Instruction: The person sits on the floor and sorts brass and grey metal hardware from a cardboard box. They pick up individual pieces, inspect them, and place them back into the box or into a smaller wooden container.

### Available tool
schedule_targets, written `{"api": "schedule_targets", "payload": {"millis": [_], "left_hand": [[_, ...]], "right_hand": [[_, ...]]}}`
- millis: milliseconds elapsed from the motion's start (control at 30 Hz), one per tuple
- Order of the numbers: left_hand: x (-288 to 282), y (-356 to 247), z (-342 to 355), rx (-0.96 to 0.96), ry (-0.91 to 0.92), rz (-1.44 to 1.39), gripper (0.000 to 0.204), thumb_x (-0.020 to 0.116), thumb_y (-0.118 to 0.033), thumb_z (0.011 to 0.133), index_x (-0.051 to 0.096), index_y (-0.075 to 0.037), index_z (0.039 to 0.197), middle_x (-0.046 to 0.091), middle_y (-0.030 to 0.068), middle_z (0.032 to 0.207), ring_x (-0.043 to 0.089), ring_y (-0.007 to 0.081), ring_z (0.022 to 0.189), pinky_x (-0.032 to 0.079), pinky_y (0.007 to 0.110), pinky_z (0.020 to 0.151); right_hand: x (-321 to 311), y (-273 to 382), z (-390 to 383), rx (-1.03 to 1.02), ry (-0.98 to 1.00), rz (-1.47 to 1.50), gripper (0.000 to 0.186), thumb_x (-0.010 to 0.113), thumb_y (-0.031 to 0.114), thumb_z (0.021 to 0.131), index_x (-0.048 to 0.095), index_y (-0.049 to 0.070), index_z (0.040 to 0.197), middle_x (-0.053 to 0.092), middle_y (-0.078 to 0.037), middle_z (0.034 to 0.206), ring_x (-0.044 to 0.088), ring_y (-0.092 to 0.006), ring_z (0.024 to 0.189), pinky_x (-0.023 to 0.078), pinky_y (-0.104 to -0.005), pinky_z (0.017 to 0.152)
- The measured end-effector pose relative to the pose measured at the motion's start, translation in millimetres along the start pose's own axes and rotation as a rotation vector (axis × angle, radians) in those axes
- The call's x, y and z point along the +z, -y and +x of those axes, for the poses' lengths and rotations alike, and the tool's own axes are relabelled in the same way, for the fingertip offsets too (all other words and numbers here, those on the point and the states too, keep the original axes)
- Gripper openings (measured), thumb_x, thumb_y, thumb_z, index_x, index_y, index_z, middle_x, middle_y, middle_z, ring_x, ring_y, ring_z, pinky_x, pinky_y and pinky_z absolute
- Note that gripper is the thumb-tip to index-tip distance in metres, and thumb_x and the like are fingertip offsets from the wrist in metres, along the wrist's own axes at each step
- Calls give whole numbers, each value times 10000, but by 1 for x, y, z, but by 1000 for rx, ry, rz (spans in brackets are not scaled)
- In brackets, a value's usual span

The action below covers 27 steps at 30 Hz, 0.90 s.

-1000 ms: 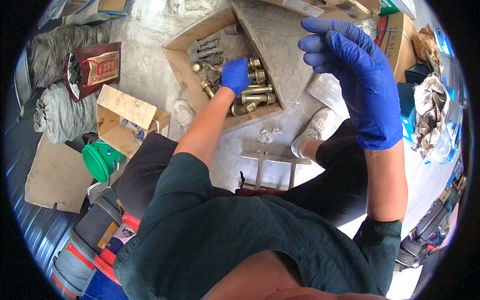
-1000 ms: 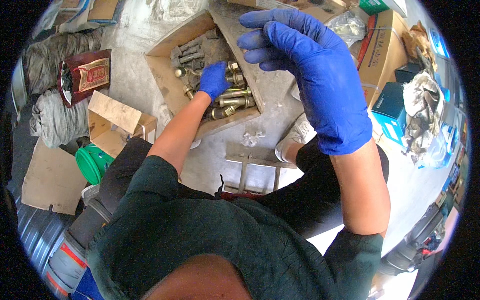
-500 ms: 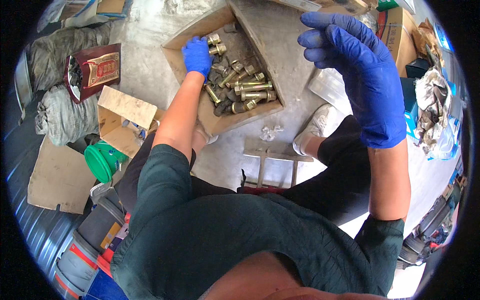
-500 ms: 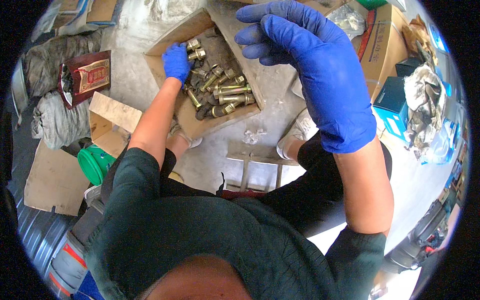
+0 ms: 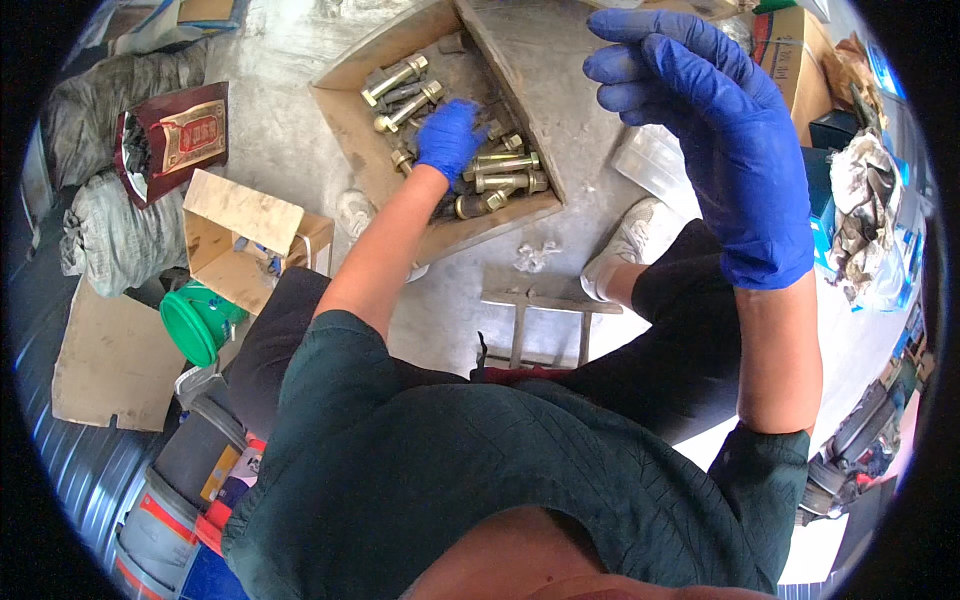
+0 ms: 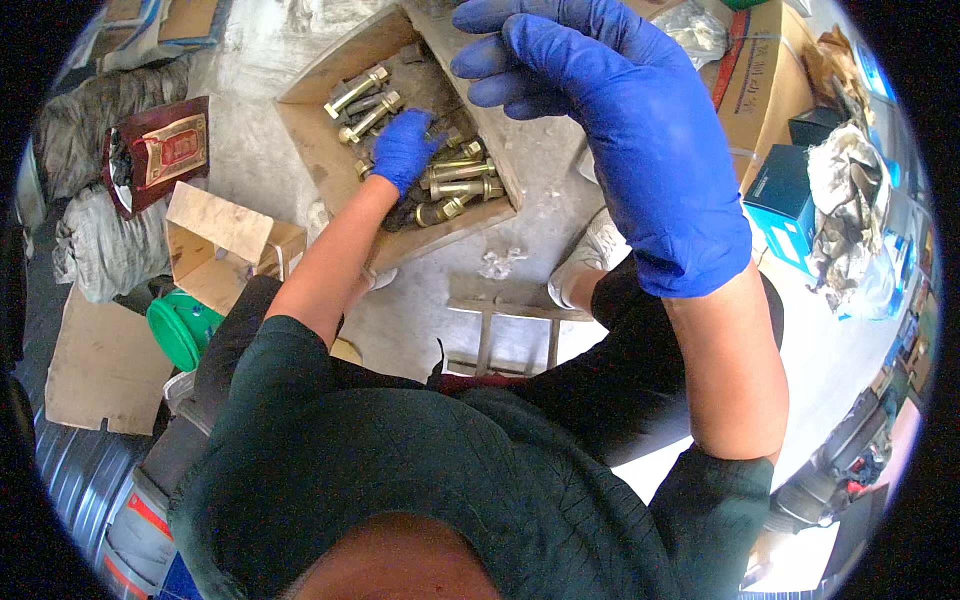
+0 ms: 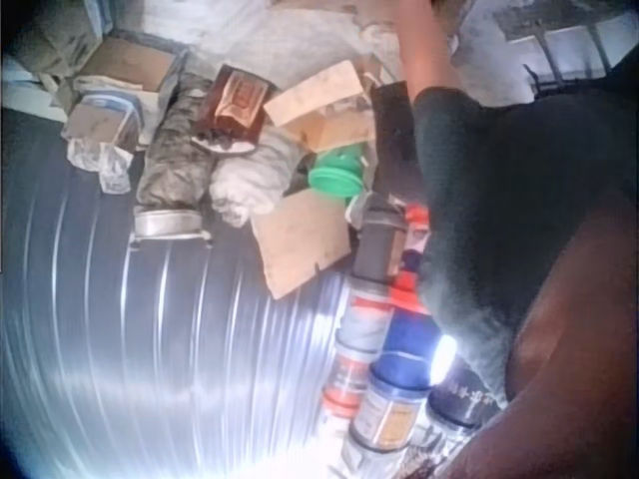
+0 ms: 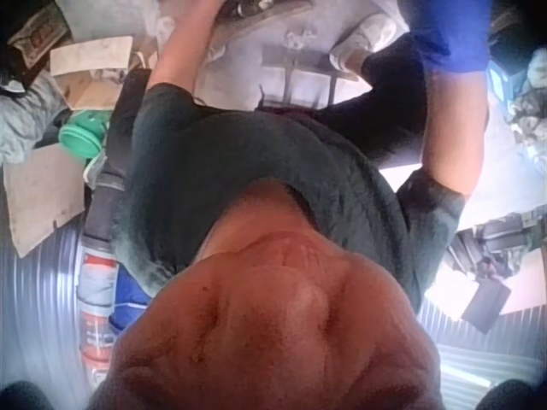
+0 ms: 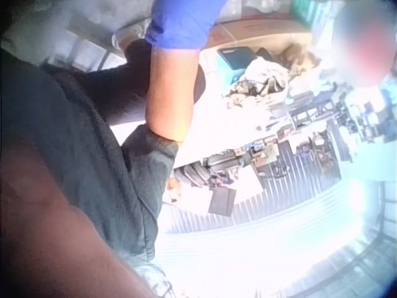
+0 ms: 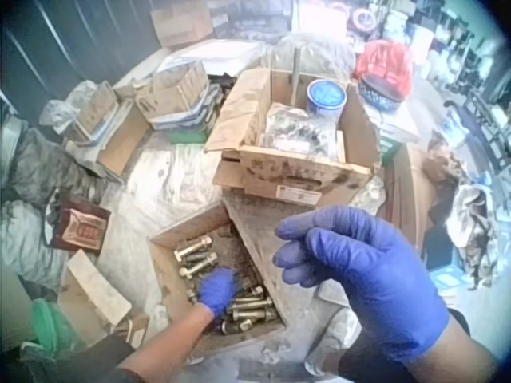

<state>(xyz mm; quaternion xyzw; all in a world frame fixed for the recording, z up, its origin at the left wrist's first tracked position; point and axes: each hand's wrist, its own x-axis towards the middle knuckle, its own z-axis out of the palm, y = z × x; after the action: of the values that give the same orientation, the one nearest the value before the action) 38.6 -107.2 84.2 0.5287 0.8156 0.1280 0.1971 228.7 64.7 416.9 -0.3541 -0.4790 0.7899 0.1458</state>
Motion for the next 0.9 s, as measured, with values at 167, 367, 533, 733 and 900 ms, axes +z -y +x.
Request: {"api": "schedule_targets", "payload": {"millis": [167, 367, 533, 733, 900], "left_hand": [[16, -26, 10, -20, 214, 124, 352, 747, -331, 784, 684, -51, 988, 683, 201, 1020, 663, 411, 955, 535, 498, 847], [24, -19, 12, -83, 76, -5, 214, 678, -228, 815, 721, -85, 969, 694, 197, 1042, 675, 396, 961, 543, 502, 832], [20, 3, 29, -220, -51, -75, 292, 638, -318, 864, 713, -89, 1029, 682, 206, 1058, 655, 415, 994, 533, 498, 854], [46, -7, 69, -319, 163, 196, 231, 572, -180, 908, 770, -113, 1005, 724, 175, 1074, 703, 355, 1002, 562, 482, 828], [45, 13, 75, -340, 177, 98, 272, 575, -245, 913, 763, -80, 1019, 724, 182, 1066, 698, 372, 989, 554, 479, 842]], "right_hand": [[14, 14, -6, 57, -9, 17, 347, 602, 209, 985, 617, -44, 1223, 709, -110, 1000, 673, -184, 904, 515, -303, 861], [12, 6, -3, 8, -27, -90, 345, 604, 214, 987, 621, -43, 1217, 711, -109, 997, 674, -182, 906, 521, -304, 858], [4, -8, 3, 53, 18, -14, 320, 585, 189, 1000, 621, -42, 1219, 712, -110, 998, 675, -181, 915, 524, -304, 857], [18, 9, 1, 73, -16, -95, 317, 563, 182, 1013, 616, -45, 1227, 709, -107, 1012, 667, -176, 927, 518, -301, 871], [2, 2, 4, -2, 61, -72, 321, 547, 183, 1019, 611, -41, 1241, 703, -102, 1030, 656, -167, 940, 505, -291, 882]]}}
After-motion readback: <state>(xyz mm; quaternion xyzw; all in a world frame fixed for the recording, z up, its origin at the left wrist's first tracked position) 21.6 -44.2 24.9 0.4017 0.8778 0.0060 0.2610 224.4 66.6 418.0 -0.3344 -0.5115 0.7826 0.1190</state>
